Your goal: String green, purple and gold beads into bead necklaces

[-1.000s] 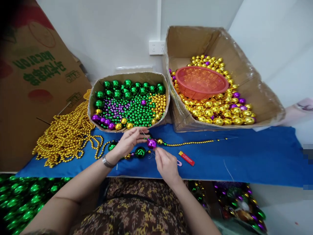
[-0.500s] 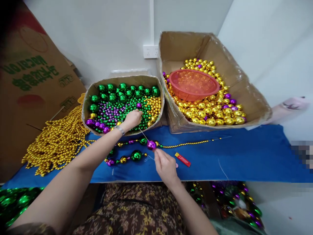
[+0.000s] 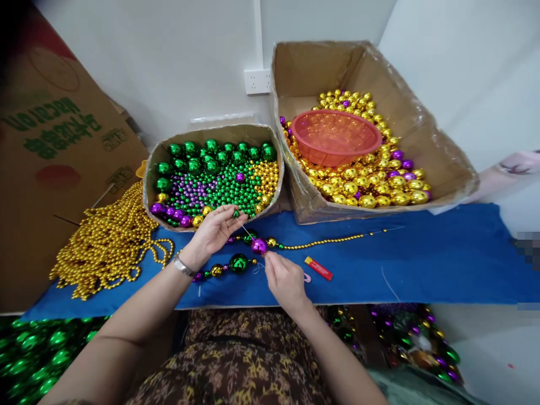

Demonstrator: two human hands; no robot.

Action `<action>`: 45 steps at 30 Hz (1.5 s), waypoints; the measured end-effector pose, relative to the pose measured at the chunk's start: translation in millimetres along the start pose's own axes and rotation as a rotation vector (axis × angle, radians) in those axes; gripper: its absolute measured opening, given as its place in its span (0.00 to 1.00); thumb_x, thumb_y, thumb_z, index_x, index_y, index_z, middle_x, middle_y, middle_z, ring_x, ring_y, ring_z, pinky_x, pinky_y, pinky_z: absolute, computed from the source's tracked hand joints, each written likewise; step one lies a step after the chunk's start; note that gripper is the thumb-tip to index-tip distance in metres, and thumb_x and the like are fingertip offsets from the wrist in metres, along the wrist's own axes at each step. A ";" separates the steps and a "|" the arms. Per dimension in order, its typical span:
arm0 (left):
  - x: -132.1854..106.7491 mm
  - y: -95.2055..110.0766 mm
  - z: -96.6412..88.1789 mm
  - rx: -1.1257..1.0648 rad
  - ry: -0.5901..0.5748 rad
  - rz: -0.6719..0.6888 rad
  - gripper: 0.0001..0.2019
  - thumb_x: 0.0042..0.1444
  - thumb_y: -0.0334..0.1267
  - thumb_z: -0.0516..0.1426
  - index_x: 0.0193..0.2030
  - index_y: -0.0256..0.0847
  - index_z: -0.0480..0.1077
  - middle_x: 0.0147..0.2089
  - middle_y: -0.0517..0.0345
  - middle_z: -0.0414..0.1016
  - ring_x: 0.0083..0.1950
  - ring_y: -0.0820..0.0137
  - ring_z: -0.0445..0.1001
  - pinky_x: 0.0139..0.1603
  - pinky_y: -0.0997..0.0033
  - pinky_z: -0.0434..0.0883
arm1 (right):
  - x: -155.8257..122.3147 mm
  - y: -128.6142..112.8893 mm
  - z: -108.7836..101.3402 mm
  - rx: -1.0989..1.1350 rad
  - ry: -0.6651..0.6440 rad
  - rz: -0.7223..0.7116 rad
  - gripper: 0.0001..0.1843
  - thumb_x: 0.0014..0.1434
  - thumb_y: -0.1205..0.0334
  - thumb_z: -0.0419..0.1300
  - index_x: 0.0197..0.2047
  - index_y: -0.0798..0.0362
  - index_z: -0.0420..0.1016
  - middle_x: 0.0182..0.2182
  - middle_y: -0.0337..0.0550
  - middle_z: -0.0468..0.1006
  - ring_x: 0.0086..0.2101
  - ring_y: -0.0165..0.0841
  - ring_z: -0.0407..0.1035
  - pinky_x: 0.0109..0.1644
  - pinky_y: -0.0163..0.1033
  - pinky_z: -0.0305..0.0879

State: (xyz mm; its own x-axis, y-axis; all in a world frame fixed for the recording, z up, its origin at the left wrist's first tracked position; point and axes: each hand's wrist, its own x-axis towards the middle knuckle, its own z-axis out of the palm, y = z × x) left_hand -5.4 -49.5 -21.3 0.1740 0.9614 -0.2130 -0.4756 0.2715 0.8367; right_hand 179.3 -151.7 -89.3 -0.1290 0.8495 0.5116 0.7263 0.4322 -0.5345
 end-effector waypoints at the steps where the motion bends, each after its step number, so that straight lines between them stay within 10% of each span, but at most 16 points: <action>1: -1.2 -0.1 0.5 0.003 -0.007 0.003 0.05 0.53 0.32 0.62 0.36 0.36 0.71 0.35 0.54 0.77 0.41 0.67 0.79 0.45 0.68 0.76 | -0.2 0.1 -0.1 -0.007 0.003 -0.004 0.13 0.68 0.64 0.48 0.42 0.55 0.74 0.31 0.45 0.80 0.30 0.32 0.75 0.37 0.33 0.66; 17: -15.6 -11.4 3.5 0.457 -0.174 0.194 0.19 0.51 0.41 0.65 0.48 0.38 0.69 0.45 0.51 0.76 0.44 0.67 0.78 0.43 0.70 0.74 | -2.2 4.3 1.4 -0.071 0.038 -0.034 0.13 0.68 0.65 0.48 0.42 0.56 0.74 0.30 0.45 0.80 0.30 0.31 0.75 0.36 0.33 0.65; 22: 28.7 10.9 -8.2 0.627 -0.009 0.375 0.15 0.56 0.44 0.58 0.47 0.37 0.70 0.43 0.51 0.77 0.40 0.69 0.77 0.38 0.70 0.75 | -4.9 8.8 -1.3 -0.017 0.031 0.013 0.13 0.69 0.64 0.47 0.41 0.55 0.73 0.29 0.44 0.79 0.28 0.30 0.73 0.35 0.33 0.65; 26: 81.6 21.2 -7.2 1.173 0.016 0.512 0.09 0.58 0.35 0.55 0.43 0.36 0.73 0.38 0.52 0.79 0.39 0.68 0.77 0.42 0.69 0.73 | -3.8 10.5 1.4 -0.014 0.037 0.020 0.13 0.69 0.64 0.48 0.41 0.55 0.73 0.29 0.44 0.80 0.29 0.31 0.74 0.35 0.33 0.66; 34: 125.3 9.4 18.6 1.836 -0.001 0.407 0.13 0.60 0.36 0.52 0.45 0.40 0.76 0.41 0.51 0.80 0.45 0.63 0.77 0.46 0.67 0.71 | -3.7 15.9 -5.4 -0.026 0.075 -0.019 0.11 0.68 0.65 0.50 0.41 0.56 0.73 0.30 0.44 0.80 0.28 0.31 0.74 0.34 0.33 0.65; 45: 125.9 84.8 -84.2 2.159 0.263 0.175 0.15 0.55 0.30 0.52 0.47 0.30 0.74 0.46 0.34 0.75 0.50 0.49 0.75 0.49 0.54 0.71 | -5.9 17.8 1.4 -0.019 0.066 -0.032 0.12 0.68 0.64 0.49 0.42 0.56 0.73 0.29 0.44 0.80 0.28 0.31 0.74 0.35 0.34 0.67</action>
State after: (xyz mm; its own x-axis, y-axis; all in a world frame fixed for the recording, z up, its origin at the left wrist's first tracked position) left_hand -96.5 98.3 -19.6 0.0706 0.9973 0.0191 0.9951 -0.0691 -0.0700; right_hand 192.0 -148.6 -102.7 -0.1077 0.8134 0.5717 0.7352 0.4523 -0.5049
